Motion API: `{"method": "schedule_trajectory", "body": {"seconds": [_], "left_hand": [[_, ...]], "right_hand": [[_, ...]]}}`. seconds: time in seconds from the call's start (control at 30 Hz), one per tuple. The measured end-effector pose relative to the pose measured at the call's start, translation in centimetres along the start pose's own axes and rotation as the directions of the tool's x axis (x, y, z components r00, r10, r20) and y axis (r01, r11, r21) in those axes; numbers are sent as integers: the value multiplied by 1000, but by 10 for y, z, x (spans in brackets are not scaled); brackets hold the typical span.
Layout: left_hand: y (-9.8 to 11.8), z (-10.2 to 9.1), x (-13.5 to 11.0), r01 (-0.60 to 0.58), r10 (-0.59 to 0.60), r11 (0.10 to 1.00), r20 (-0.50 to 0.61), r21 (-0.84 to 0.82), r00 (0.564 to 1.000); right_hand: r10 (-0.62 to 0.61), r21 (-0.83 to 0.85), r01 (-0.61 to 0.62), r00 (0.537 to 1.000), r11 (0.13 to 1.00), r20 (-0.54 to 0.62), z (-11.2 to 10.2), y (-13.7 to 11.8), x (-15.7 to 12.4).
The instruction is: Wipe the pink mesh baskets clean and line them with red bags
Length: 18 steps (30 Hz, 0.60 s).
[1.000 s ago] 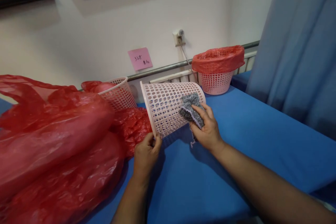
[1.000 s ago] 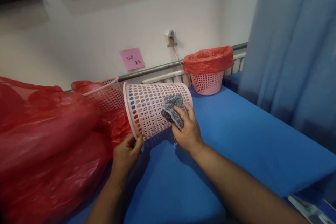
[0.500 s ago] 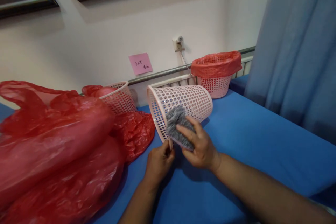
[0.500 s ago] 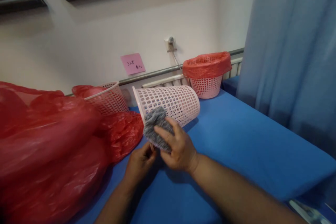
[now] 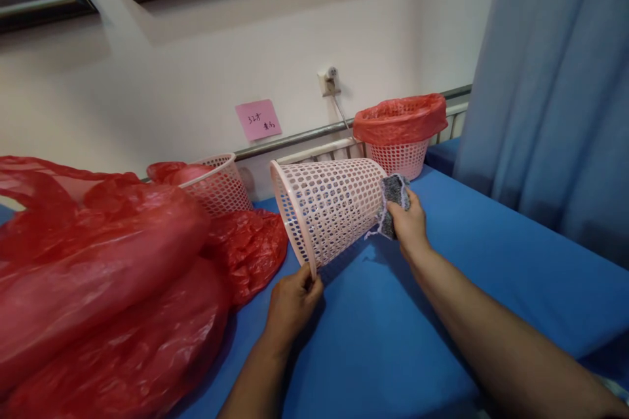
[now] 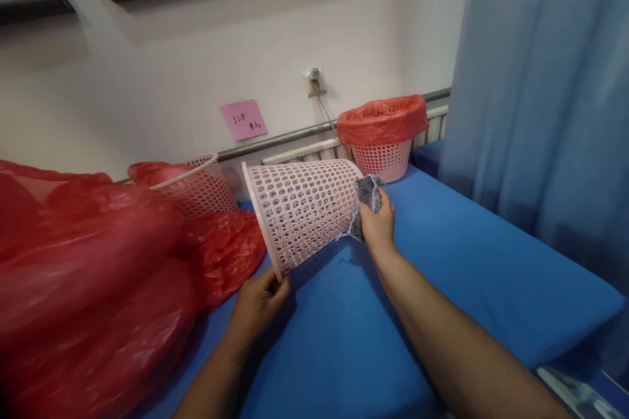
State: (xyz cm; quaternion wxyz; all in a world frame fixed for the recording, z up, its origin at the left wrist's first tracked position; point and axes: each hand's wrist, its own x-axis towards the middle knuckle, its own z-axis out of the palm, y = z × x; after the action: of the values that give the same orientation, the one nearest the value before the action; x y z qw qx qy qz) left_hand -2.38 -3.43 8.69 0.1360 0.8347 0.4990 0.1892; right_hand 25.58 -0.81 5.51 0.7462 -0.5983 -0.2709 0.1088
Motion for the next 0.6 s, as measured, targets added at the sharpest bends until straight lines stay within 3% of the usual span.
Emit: {"method": "schedule_trajectory", "body": {"seconds": [0.07,0.1,0.17,0.2,0.23,0.27,0.3,0.33,0.43,0.47,0.53,0.6], "left_hand": [[0,0,0,-4,4,1000,13,7,1000],[1,0,-1,-6,5,1000,26,13,1000],[3,-1,-1,-3,2,1000,51,31,999],[3,-3,-1,1,-4,999,58,42,998],[4,-4,-1,6,-10,999,63,53,998],[4,-5,-1,13,-17,998,65,62,998],[3,-6,0,19,-23,997,66,69,998],[2,-6,1,25,-29,997,66,71,997],[-3,-7,4,54,-58,996,57,78,997],[-5,-7,5,68,-73,994,53,91,996],[-6,-6,6,98,-106,987,54,127,993],[-6,-7,5,112,-119,985,44,127,992]], "right_hand": [[-261,-71,269,960,961,104,-2,-14,-26],[-407,-66,427,890,902,207,-4,-23,-41],[-623,66,667,651,742,434,-8,-40,-71],[-680,145,721,539,677,497,-11,-46,-82],[-712,204,748,455,631,534,-13,-50,-89],[-723,229,758,417,611,551,-14,-51,-92],[-715,213,757,428,618,553,-14,-50,-89],[-687,157,743,489,651,537,-13,-46,-82],[-495,-104,548,809,830,317,-8,-30,-44],[-418,-155,452,885,879,206,-6,-26,-32],[-343,-175,350,937,920,69,-6,-23,-20],[-417,-141,430,902,892,116,-8,-30,-27]]}}
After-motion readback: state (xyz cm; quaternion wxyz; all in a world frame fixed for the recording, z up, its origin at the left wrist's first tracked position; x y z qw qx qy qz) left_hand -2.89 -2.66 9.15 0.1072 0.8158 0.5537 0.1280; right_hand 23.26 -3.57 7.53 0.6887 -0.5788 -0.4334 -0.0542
